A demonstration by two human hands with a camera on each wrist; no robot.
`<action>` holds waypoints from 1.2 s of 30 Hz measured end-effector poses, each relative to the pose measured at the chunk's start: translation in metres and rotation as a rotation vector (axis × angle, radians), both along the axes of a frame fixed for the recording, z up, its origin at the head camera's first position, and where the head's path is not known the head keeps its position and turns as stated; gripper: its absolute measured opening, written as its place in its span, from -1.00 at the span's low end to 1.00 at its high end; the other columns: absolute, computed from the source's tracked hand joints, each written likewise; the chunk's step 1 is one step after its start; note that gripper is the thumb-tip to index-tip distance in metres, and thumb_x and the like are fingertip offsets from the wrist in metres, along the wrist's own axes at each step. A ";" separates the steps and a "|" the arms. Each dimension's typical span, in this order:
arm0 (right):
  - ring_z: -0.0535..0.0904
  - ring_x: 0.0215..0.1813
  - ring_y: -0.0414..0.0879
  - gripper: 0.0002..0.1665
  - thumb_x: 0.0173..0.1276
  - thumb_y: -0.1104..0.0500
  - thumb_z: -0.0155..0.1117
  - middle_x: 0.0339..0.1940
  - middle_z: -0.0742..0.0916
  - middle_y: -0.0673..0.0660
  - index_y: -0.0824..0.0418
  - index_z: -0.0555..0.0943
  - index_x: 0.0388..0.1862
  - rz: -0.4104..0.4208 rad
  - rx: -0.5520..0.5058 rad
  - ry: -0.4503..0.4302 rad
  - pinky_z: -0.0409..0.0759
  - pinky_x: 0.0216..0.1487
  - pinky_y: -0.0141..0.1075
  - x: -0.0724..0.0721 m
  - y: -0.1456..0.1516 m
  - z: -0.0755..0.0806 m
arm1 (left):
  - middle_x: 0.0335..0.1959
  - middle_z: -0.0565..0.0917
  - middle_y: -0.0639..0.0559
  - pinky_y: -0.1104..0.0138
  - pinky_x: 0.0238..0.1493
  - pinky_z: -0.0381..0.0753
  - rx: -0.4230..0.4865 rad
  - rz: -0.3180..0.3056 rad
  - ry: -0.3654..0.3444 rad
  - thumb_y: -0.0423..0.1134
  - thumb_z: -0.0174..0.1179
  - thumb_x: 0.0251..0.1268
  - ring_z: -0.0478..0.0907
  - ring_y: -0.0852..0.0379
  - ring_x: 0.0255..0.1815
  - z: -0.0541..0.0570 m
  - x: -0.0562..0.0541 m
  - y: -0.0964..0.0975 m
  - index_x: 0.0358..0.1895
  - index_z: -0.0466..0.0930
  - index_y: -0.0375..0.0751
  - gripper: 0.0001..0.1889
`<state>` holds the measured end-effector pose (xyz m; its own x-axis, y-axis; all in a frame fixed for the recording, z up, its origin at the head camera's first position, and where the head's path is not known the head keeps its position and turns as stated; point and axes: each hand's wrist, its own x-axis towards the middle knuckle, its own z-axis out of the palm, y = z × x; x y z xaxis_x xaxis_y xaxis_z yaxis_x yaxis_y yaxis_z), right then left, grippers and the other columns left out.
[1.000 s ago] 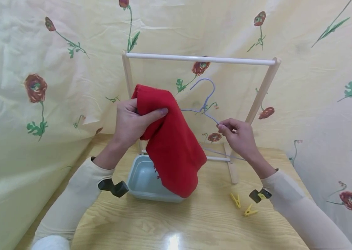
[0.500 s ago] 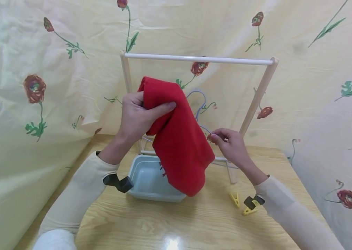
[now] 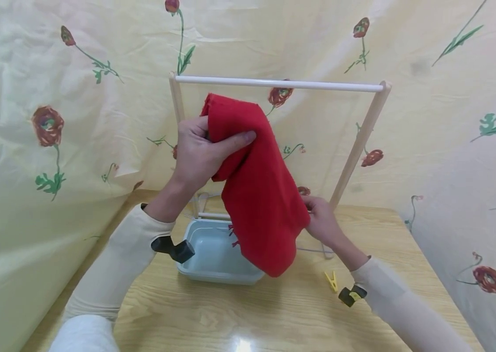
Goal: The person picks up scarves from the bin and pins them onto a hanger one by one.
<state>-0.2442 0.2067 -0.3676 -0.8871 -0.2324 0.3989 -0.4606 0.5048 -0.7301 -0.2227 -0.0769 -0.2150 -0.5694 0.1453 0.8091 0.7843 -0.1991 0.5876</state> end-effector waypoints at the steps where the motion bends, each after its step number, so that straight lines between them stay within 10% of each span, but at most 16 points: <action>1: 0.58 -0.43 -0.23 -0.80 0.31 0.51 0.15 -0.49 0.74 0.16 0.39 0.72 -0.28 0.003 0.003 0.001 0.59 -0.41 -0.41 0.001 0.000 -0.001 | -0.15 0.76 -0.08 0.13 -0.08 0.76 0.002 -0.003 0.003 -0.51 0.32 0.21 0.70 -0.17 -0.12 0.000 -0.001 0.000 0.03 0.64 -0.51 -0.69; 17: 0.58 -0.43 -0.26 -0.80 0.34 0.52 0.10 -0.49 0.70 -0.02 0.48 0.69 -0.23 0.067 -0.142 -0.085 0.58 -0.40 -0.40 -0.003 0.008 -0.012 | -0.07 0.75 -0.07 0.17 -0.07 0.76 -0.012 0.062 -0.110 -0.46 0.37 0.20 0.68 -0.15 -0.03 -0.024 -0.009 -0.012 0.08 0.66 -0.41 -0.65; 36: 0.61 -0.34 -0.15 -0.79 0.50 0.31 0.25 -0.33 0.74 0.34 0.49 0.70 -0.11 0.070 -0.154 -0.167 0.64 -0.27 -0.38 -0.002 -0.004 0.001 | -0.04 0.74 -0.14 0.12 -0.06 0.76 -0.087 0.035 -0.132 -0.47 0.39 0.22 0.69 -0.10 -0.03 -0.039 -0.016 -0.001 0.10 0.67 -0.42 -0.64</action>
<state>-0.2459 0.2026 -0.3668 -0.9277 -0.2431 0.2832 -0.3565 0.3524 -0.8653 -0.2384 -0.0779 -0.2538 -0.6760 0.1893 0.7122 0.7046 -0.1168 0.6999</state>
